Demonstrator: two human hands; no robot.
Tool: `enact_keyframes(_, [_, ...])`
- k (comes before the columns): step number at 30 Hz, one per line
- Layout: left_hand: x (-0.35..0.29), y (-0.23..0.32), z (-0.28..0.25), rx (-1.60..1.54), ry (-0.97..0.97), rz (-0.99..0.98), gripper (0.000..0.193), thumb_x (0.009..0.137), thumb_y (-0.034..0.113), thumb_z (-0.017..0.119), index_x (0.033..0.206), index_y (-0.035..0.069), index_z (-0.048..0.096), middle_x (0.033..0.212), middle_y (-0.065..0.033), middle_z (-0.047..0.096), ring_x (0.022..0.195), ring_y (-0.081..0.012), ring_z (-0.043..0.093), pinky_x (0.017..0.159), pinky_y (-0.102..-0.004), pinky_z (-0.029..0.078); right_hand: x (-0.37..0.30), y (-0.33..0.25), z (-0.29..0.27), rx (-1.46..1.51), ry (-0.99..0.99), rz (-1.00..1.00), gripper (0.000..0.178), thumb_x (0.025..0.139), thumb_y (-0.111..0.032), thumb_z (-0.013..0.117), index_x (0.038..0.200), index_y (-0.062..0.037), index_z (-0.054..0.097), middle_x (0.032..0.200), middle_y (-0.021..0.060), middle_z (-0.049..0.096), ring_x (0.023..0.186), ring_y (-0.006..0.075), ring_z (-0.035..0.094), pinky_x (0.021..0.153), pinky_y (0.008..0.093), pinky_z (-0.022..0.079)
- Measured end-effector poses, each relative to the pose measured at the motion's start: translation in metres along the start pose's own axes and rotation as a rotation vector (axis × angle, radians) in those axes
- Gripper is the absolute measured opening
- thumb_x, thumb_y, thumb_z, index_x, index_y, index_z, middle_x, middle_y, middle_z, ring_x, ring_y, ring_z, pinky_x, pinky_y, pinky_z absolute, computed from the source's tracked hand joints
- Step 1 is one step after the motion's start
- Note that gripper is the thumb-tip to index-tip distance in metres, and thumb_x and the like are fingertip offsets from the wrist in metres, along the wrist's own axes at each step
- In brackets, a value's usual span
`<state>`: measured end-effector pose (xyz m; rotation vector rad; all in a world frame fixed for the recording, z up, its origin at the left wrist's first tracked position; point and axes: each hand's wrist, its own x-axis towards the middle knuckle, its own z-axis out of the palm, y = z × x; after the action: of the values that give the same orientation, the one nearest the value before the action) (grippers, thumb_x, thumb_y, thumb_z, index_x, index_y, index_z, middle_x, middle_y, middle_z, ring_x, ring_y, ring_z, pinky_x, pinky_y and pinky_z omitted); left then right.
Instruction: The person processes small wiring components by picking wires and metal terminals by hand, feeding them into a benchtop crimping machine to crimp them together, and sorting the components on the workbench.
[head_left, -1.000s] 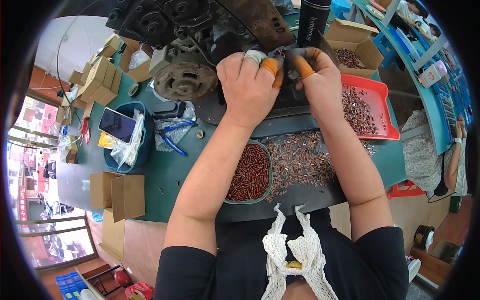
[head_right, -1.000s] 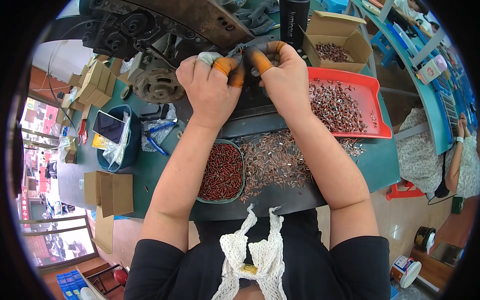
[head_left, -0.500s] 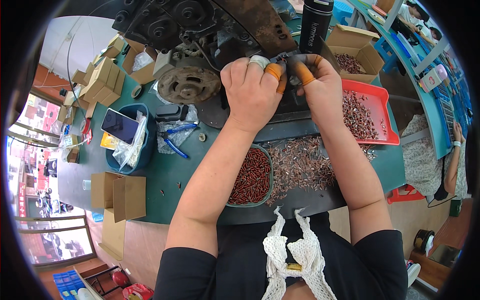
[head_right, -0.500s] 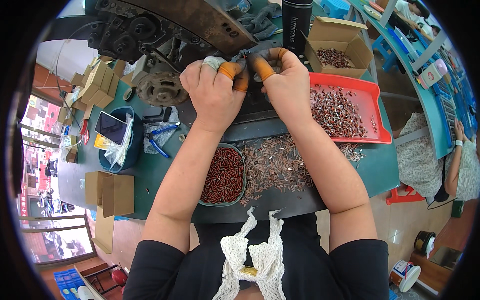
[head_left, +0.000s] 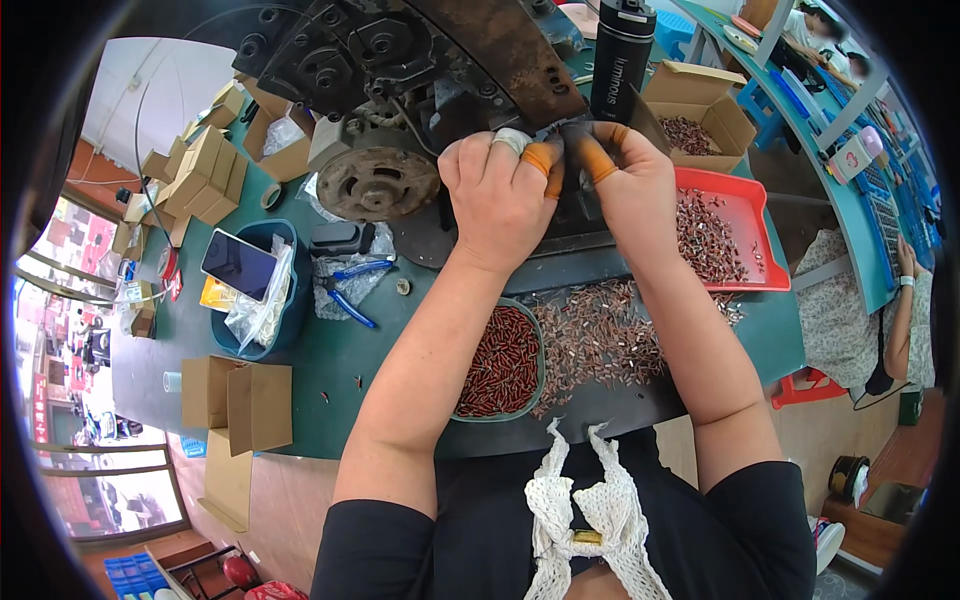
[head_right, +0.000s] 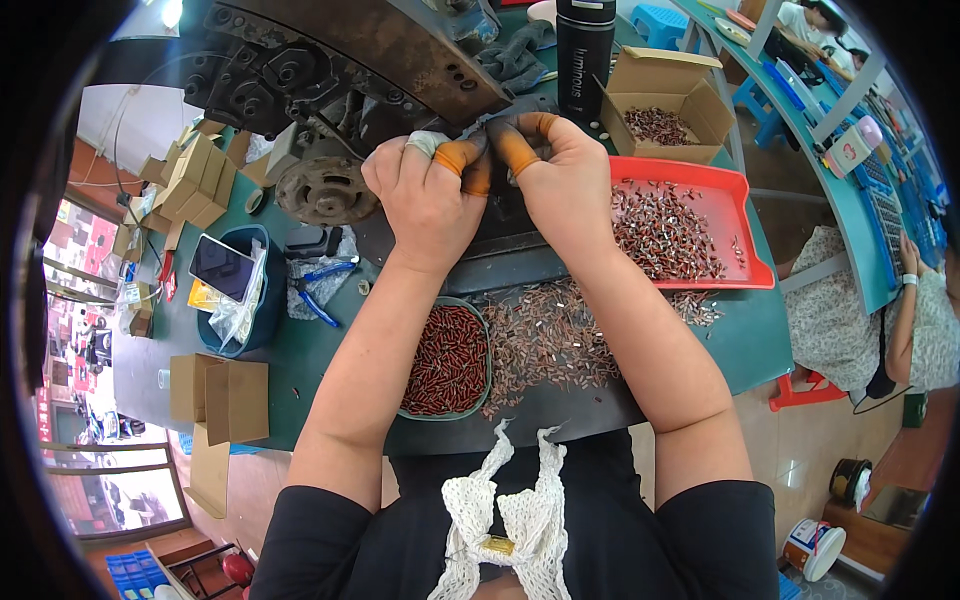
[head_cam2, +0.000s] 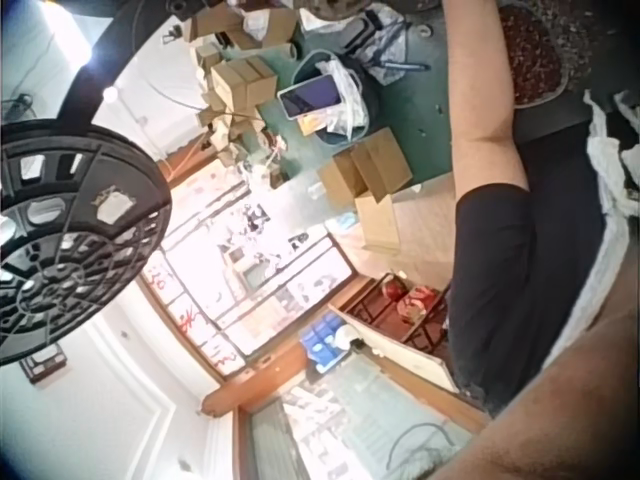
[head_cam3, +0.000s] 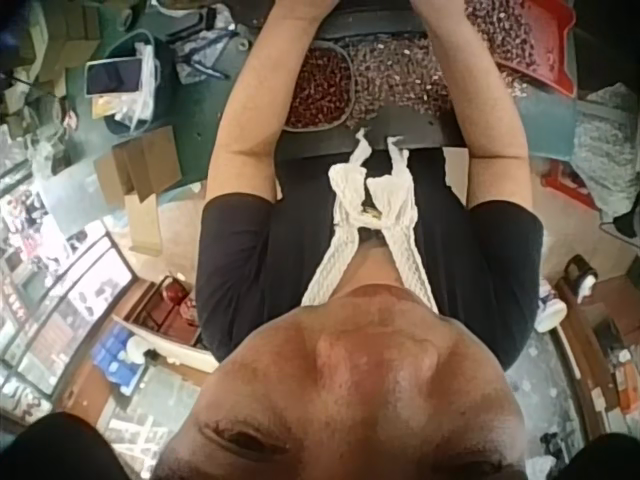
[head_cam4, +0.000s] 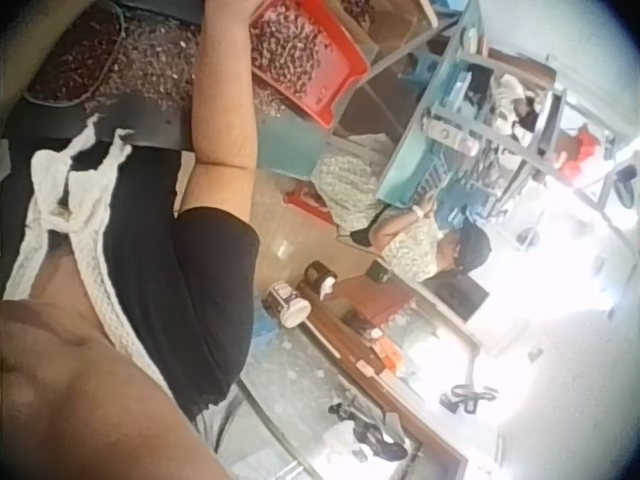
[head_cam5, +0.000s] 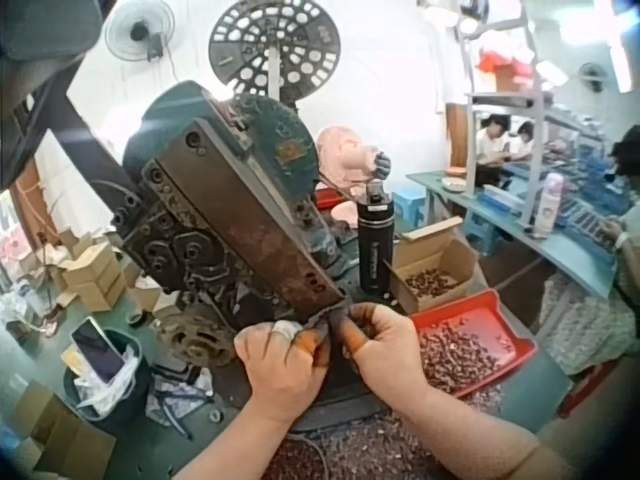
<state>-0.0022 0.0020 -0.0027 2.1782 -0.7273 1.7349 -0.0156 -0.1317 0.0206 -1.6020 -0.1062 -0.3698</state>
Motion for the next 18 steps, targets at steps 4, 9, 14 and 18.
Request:
enact_keyframes(4, [0.0, 0.001, -0.006, -0.017, 0.014, 0.008, 0.026, 0.061, 0.014, 0.074, 0.082, 0.01, 0.059, 0.089, -0.0054, 0.058, 0.091, -0.0264, 0.052, 0.079, -0.0423, 0.038, -0.007, -0.001, 0.004, 0.255, -0.04, 0.097, 0.013, 0.089, -0.01, 0.063, 0.101, -0.0041, 0.065, 0.078, -0.0056, 0.059, 0.062, -0.0014, 0.046, 0.052, 0.0136, 0.033])
enact_keyframes(9, [-0.002, 0.009, -0.03, -0.021, 0.034, 0.078, 0.027, 0.061, 0.014, 0.076, 0.081, 0.013, 0.058, 0.089, -0.0027, 0.058, 0.088, -0.0243, 0.053, 0.077, -0.041, 0.038, -0.025, -0.005, -0.008, 0.475, -0.157, 0.196, 0.013, 0.091, -0.014, 0.061, 0.102, -0.0067, 0.064, 0.079, -0.0059, 0.06, 0.06, -0.002, 0.045, 0.049, 0.0131, 0.03])
enact_keyframes(14, [-0.003, 0.029, -0.056, -0.019, -0.053, 0.021, 0.027, 0.063, 0.017, 0.078, 0.085, 0.016, 0.062, 0.09, 0.0004, 0.056, 0.087, -0.0217, 0.052, 0.078, -0.0386, 0.038, -0.043, -0.01, -0.024, 0.465, -0.179, 0.226, 0.016, 0.09, -0.017, 0.063, 0.102, -0.0063, 0.064, 0.079, -0.0057, 0.06, 0.059, -0.002, 0.046, 0.047, 0.0131, 0.029])
enact_keyframes(18, [-0.013, 0.044, -0.1, -0.225, -0.463, -0.255, 0.033, 0.067, 0.019, 0.078, 0.095, 0.012, 0.063, 0.096, -0.0055, 0.055, 0.095, -0.0263, 0.05, 0.086, -0.0403, 0.035, -0.05, -0.003, -0.078, 0.099, 0.002, 0.134, 0.021, 0.089, -0.016, 0.063, 0.107, -0.0051, 0.065, 0.081, -0.0041, 0.058, 0.068, 0.0021, 0.049, 0.058, 0.0159, 0.036])
